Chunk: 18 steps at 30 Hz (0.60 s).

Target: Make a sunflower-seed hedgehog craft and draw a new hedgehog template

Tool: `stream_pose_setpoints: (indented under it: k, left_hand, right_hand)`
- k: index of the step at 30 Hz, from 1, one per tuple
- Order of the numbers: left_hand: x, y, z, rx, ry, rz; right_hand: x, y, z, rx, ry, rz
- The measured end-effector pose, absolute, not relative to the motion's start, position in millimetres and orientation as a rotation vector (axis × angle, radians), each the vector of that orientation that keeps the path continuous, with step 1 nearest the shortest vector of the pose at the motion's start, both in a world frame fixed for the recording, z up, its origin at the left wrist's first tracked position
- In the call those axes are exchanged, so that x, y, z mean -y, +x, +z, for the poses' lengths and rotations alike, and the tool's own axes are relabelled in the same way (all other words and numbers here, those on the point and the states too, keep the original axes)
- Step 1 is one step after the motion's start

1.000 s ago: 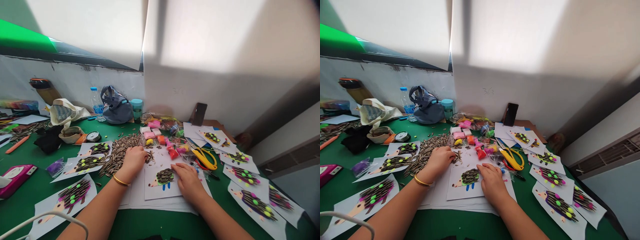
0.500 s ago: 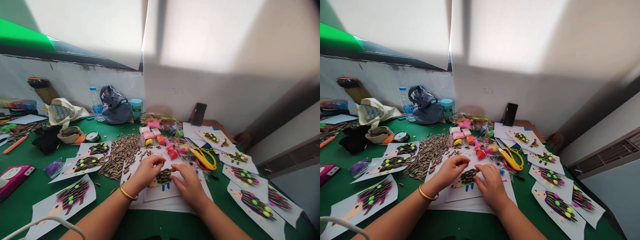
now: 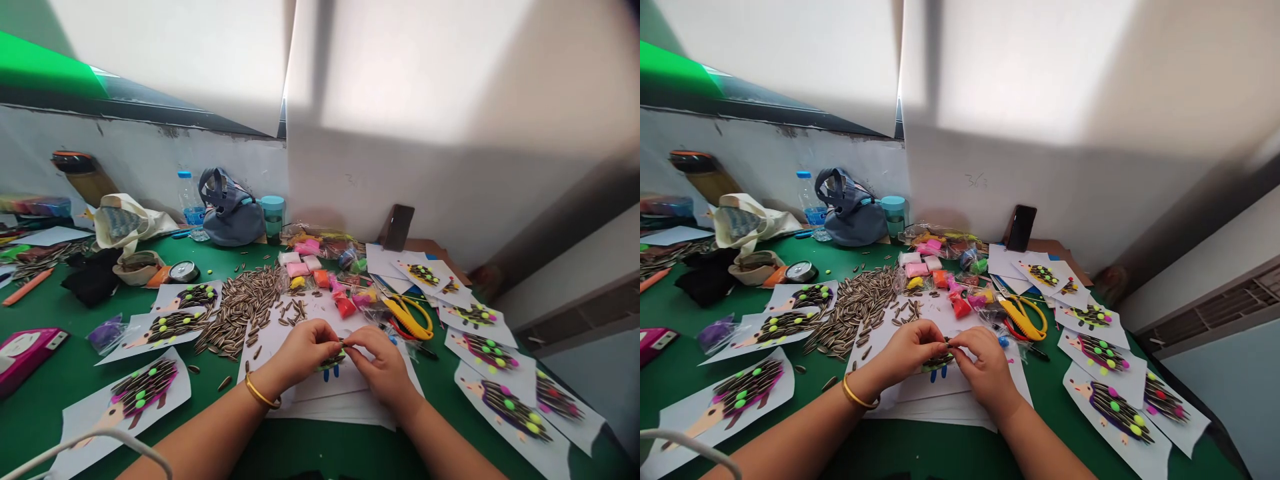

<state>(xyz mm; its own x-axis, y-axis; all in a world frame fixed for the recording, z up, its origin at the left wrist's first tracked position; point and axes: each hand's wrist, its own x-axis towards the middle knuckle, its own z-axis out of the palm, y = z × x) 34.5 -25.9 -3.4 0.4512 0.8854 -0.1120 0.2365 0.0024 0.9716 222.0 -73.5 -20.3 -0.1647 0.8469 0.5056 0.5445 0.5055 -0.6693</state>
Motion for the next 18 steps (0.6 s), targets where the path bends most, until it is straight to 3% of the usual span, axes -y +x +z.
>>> stream_pose_setpoints:
  k: [7,13,18]
  left_hand:
    - [11,15,-4,-1.176,2.018,0.721]
    - [-3,-4,-4,-1.213,2.532,0.393]
    - [-4,-3,-15,-1.180,2.626,0.341]
  right_hand:
    - [64,240,-23,1.903,-1.345,0.361]
    - [61,251,-28,2.039,-1.568,0.307]
    - [63,244,-29,2.081,-1.582,0.281]
